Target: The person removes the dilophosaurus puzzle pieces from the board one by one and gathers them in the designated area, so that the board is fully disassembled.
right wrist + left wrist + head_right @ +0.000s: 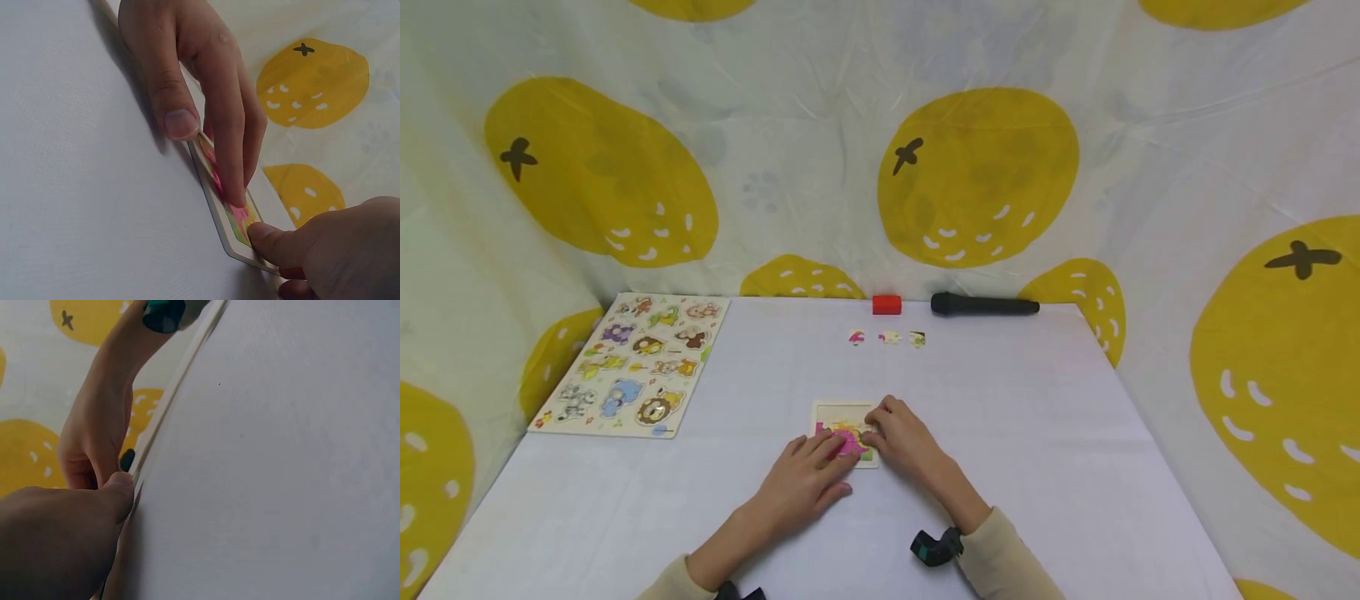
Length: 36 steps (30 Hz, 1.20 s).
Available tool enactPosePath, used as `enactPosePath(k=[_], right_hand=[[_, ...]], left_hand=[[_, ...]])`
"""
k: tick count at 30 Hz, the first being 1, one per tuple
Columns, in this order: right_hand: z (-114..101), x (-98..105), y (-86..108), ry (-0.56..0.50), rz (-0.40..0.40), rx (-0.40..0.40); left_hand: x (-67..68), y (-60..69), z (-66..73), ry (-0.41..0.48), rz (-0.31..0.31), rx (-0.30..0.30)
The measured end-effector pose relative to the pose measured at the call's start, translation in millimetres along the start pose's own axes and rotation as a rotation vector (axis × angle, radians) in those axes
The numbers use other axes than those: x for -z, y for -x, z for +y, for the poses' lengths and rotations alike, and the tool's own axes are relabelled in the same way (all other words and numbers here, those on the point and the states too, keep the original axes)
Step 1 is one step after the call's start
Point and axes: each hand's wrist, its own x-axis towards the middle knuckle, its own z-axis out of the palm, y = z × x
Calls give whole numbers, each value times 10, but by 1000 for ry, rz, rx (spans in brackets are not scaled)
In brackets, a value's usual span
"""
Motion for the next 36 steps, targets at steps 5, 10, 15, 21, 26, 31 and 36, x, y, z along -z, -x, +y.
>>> enactPosePath(k=[5, 10, 15, 21, 26, 31, 36], right_hand=[[-9, -21, 16, -6, 4, -13], [-16, -18, 16, -35, 2, -13], [-35, -2, 17, -96, -3, -35], [-36, -10, 29, -211, -21, -96], [-12, -15, 35, -297, 1, -119], [0, -5, 15, -354, 18, -143], [7, 5, -32, -391, 9, -208]], left_hand=[[-42, 19, 24, -25, -5, 10], [-77, 24, 30, -30, 3, 23], [-59, 21, 48, -26, -32, 46], [-36, 21, 72, -3, -96, 79], [-37, 24, 83, -5, -96, 80], [-33, 26, 86, -10, -80, 76], [-31, 20, 86, -10, -88, 81]])
